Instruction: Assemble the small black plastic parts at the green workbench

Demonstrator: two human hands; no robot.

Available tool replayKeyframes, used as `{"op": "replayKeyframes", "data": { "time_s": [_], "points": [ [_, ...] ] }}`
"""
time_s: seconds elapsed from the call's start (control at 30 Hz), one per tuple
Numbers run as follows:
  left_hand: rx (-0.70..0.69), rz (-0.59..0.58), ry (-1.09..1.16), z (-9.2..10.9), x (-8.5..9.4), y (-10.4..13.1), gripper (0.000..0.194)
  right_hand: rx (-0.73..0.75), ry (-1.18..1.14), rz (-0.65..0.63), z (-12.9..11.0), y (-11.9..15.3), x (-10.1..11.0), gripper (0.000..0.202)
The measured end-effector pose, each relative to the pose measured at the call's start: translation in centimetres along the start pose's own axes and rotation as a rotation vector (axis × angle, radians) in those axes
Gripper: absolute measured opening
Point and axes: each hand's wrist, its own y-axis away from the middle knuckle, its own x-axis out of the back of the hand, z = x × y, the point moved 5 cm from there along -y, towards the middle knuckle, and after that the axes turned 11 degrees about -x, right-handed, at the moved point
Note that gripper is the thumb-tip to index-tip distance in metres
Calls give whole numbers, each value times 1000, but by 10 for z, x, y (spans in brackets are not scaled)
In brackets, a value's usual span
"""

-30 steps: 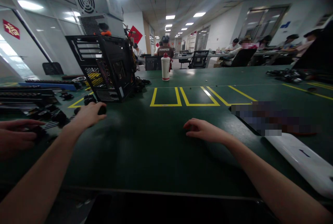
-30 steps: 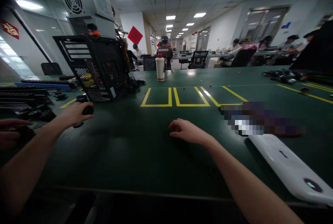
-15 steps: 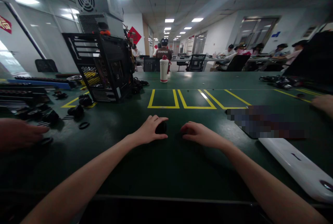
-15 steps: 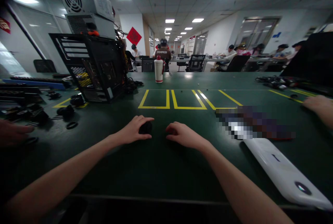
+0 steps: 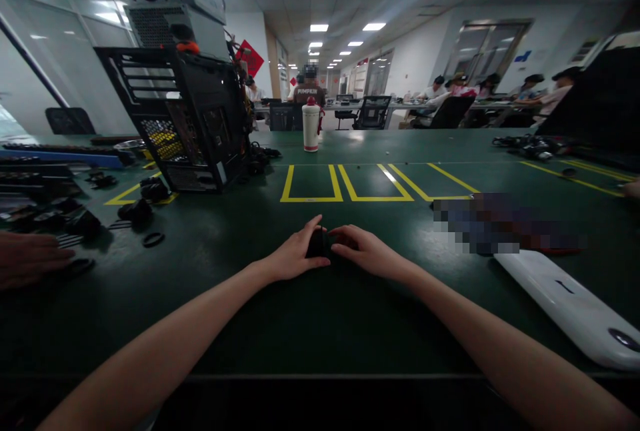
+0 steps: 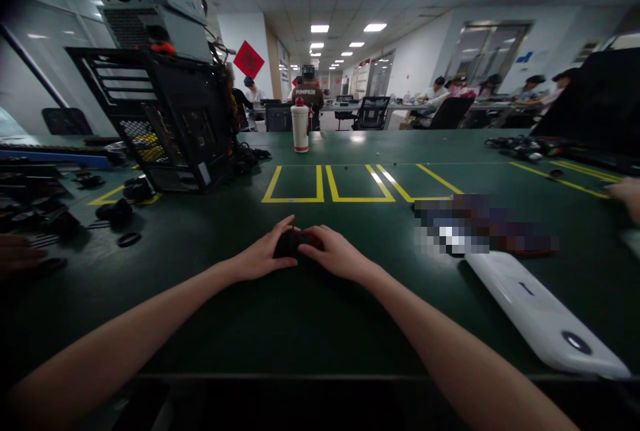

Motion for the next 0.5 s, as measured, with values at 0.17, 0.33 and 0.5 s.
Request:
{"op": "replayKeyframes", "data": {
  "time_s": [0.17, 0.33, 0.5],
  "points": [
    [4, -2, -51, 0, -1, 2, 92, 49, -69, -10, -4, -1, -4, 33],
    [33, -9, -41, -3, 0, 2, 89, 42, -97, -5, -2, -5, -7, 34],
    [22, -52, -125, -1, -1, 0, 78, 55, -76, -15, -2, -7, -9, 29]
  ]
}}
